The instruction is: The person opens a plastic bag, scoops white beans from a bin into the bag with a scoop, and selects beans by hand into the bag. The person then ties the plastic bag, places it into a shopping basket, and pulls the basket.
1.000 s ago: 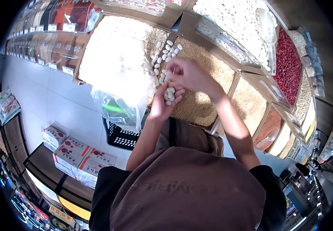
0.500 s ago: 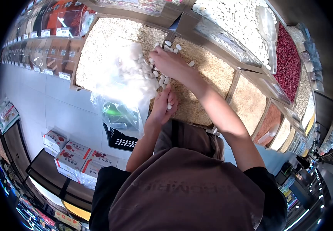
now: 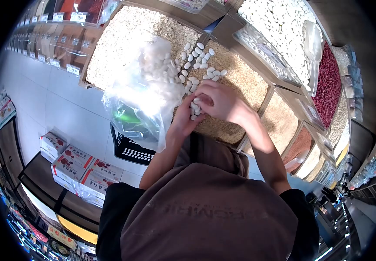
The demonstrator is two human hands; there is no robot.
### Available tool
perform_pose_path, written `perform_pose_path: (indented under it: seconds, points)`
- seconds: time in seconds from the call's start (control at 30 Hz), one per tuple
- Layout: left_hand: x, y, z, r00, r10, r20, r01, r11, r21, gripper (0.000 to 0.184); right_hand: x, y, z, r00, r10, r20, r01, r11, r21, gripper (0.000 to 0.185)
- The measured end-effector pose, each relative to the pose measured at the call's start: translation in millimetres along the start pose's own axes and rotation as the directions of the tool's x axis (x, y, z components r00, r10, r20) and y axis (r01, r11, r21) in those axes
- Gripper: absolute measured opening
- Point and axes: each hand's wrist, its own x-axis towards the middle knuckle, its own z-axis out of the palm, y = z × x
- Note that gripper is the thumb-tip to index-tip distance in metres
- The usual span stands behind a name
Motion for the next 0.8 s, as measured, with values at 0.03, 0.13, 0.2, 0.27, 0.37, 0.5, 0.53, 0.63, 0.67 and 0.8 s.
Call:
perform_pose_path:
  seconds: [0.03, 0.13, 0.2, 0.27, 0.37, 0.5, 0.53, 0.63, 0.67, 0.8]
  points:
    - [5, -2, -10, 0.993, -0.019, 0.114, 0.019, 1.0, 0.007, 0.032, -4, 0, 2, 0.999, -0.054, 0.005, 0.054, 0.998, 0.036, 0.031]
    - [14, -8, -22, 0.96, -0.039, 0.276, 0.026, 0.998, 0.052, 0.032, 23, 10, 7, 0.991, -0.034, -0.127, 0.037, 0.999, 0.019, 0.03]
    - [14, -10, -23, 0.945, -0.045, 0.323, 0.017, 0.996, 0.087, 0.033, 47, 10, 7, 0.989, -0.018, -0.145, 0.016, 1.0, -0.011, 0.033]
    - [13, -10, -22, 0.97, -0.046, 0.238, 0.013, 0.99, 0.138, 0.037, 70, 12, 15, 0.996, -0.04, -0.081, 0.032, 0.995, -0.095, 0.034]
    - [16, -11, -28, 0.96, -0.042, 0.277, -0.003, 0.987, 0.158, 0.038, 88, 11, 19, 0.998, -0.031, 0.052, 0.042, 0.97, -0.238, 0.035]
    - [13, -8, -32, 0.958, -0.028, 0.286, -0.026, 0.983, 0.183, 0.039, 94, 13, 26, 0.998, -0.048, 0.04, 0.055, 0.982, -0.179, 0.023]
    - [13, -8, -34, 0.958, -0.033, 0.286, -0.02, 0.983, 0.18, 0.039, 95, 15, 28, 0.998, -0.043, 0.042, 0.049, 0.985, -0.165, 0.019]
    - [11, -6, -35, 0.957, -0.039, 0.286, -0.012, 0.984, 0.176, 0.039, 95, 21, 36, 0.992, -0.105, -0.066, 0.097, 0.987, -0.126, 0.013]
    - [11, -5, -35, 0.957, -0.041, 0.286, -0.01, 0.984, 0.175, 0.04, 95, 23, 38, 0.992, -0.108, -0.065, 0.099, 0.987, -0.127, 0.013]
    - [12, -6, -40, 0.953, -0.048, 0.299, -0.002, 0.986, 0.167, 0.04, 91, 23, 40, 0.993, -0.089, -0.08, 0.08, 0.991, -0.104, 0.012]
